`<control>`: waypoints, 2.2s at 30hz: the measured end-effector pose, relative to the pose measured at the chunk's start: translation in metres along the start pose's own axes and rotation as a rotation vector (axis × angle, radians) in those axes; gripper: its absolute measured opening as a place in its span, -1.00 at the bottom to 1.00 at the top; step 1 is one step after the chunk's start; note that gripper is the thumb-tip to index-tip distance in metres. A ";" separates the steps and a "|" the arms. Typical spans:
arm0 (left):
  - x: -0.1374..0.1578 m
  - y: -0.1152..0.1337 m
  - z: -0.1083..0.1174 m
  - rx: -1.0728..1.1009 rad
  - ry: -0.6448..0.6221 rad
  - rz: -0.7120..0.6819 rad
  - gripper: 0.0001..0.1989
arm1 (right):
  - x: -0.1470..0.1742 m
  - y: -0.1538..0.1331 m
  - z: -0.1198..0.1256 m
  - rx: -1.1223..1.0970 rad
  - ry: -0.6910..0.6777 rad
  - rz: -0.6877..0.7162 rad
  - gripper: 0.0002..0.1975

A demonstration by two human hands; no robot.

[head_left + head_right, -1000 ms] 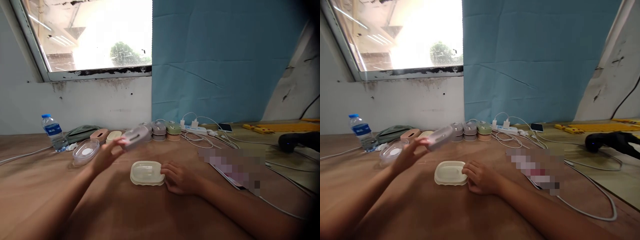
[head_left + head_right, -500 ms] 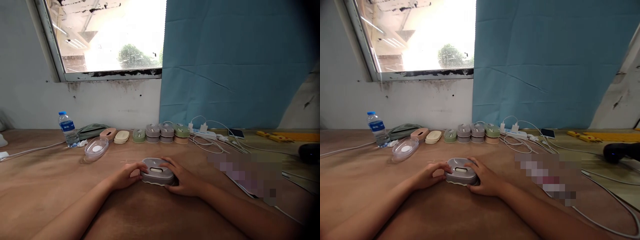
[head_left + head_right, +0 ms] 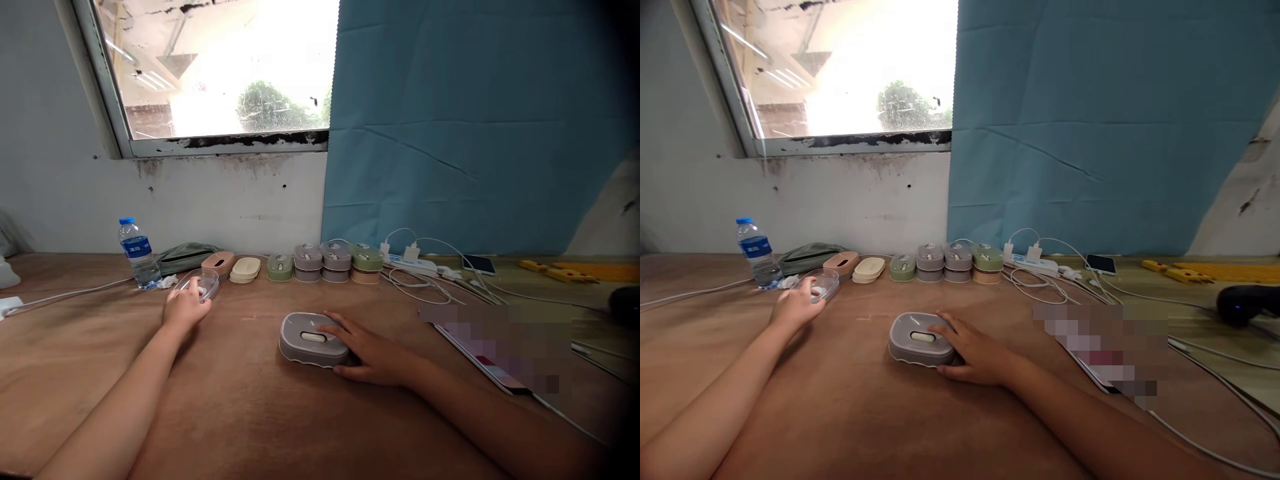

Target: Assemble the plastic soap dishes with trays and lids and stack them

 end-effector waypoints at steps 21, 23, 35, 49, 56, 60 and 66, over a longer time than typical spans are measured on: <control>0.001 -0.003 0.009 0.097 0.034 0.087 -0.81 | 0.002 -0.001 0.001 -0.107 0.011 -0.027 -0.38; 0.000 -0.004 0.009 0.133 0.005 0.088 -0.81 | 0.002 -0.001 0.001 -0.112 0.018 -0.026 -0.38; 0.006 0.007 0.015 0.933 0.345 0.088 -0.69 | 0.002 -0.002 0.001 -0.130 0.018 -0.033 -0.37; 0.071 0.118 0.041 2.128 -0.617 0.043 -0.69 | 0.003 0.000 0.000 -0.065 0.053 0.003 -0.26; 0.091 0.123 0.028 2.067 -0.836 0.080 -0.70 | 0.001 0.000 -0.005 0.068 0.357 0.095 -0.11; 0.093 0.124 0.026 2.048 -0.853 0.077 -0.68 | -0.005 -0.006 -0.003 0.056 0.491 0.069 -0.15; 0.095 0.123 0.026 2.067 -0.874 0.056 -0.72 | -0.031 -0.021 0.010 -0.045 0.721 0.079 -0.12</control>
Point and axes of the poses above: each hand's wrist, its own x-axis away from the middle knuckle, its own z-axis out of the back of the hand, y = z × x, the point moved 1 cm from there along -x, towards the middle knuckle, and after that the axes turned 15 degrees about z, right-handed, at the moved point
